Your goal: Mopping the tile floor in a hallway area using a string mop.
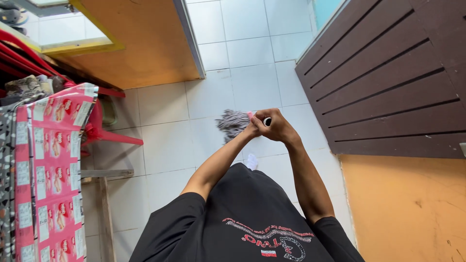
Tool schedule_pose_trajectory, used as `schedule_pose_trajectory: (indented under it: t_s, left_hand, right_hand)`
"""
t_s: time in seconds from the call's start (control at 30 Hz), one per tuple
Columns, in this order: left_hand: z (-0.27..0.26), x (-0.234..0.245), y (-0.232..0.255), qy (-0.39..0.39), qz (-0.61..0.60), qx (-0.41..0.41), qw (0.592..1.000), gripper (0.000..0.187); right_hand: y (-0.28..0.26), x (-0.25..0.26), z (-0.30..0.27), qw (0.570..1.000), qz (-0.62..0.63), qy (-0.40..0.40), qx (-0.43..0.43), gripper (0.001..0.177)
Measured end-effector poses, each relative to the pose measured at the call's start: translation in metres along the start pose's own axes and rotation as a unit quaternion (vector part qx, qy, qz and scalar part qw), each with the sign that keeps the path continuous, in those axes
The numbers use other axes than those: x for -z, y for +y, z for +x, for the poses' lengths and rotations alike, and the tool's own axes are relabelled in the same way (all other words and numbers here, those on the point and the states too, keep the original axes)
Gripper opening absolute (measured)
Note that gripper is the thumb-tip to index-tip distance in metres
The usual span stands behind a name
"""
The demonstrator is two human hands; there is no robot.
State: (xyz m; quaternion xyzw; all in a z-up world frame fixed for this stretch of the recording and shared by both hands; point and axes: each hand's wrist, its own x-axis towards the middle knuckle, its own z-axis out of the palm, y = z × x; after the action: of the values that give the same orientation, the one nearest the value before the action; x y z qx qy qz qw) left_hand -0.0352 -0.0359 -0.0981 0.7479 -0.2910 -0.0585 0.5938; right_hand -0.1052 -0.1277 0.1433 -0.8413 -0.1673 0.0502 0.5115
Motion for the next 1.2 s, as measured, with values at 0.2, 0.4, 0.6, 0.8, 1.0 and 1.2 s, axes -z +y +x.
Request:
schedule_pose_trajectory:
  t_s: [0.2, 0.4, 0.6, 0.8, 1.0, 1.2]
  left_hand:
    - [0.030, -0.025, 0.009, -0.075, 0.014, -0.005, 0.997, 0.018]
    - [0.033, -0.019, 0.021, -0.130, 0.025, -0.006, 0.991, 0.019]
    - [0.009, 0.031, 0.054, -0.102, 0.137, 0.000, 0.985, 0.019]
    - [-0.030, 0.107, 0.059, -0.076, 0.177, 0.079, 0.978, 0.016]
    - [-0.083, 0.178, 0.041, -0.049, 0.248, 0.171, 0.952, 0.018]
    - [-0.121, 0.205, 0.022, -0.036, 0.272, 0.205, 0.939, 0.014]
  right_hand:
    - [0.022, 0.018, -0.007, 0.998, -0.057, 0.020, 0.012, 0.026]
    - [0.033, 0.032, -0.023, 1.000, 0.005, 0.022, 0.000, 0.031]
    - [0.023, 0.014, -0.023, 0.989, 0.141, 0.003, 0.044, 0.036]
    - [0.026, -0.040, 0.005, 0.978, 0.204, 0.006, 0.047, 0.038]
    - [0.039, -0.125, 0.034, 0.960, 0.275, 0.017, 0.044, 0.037]
    - [0.056, -0.184, 0.033, 0.951, 0.299, 0.062, 0.053, 0.036]
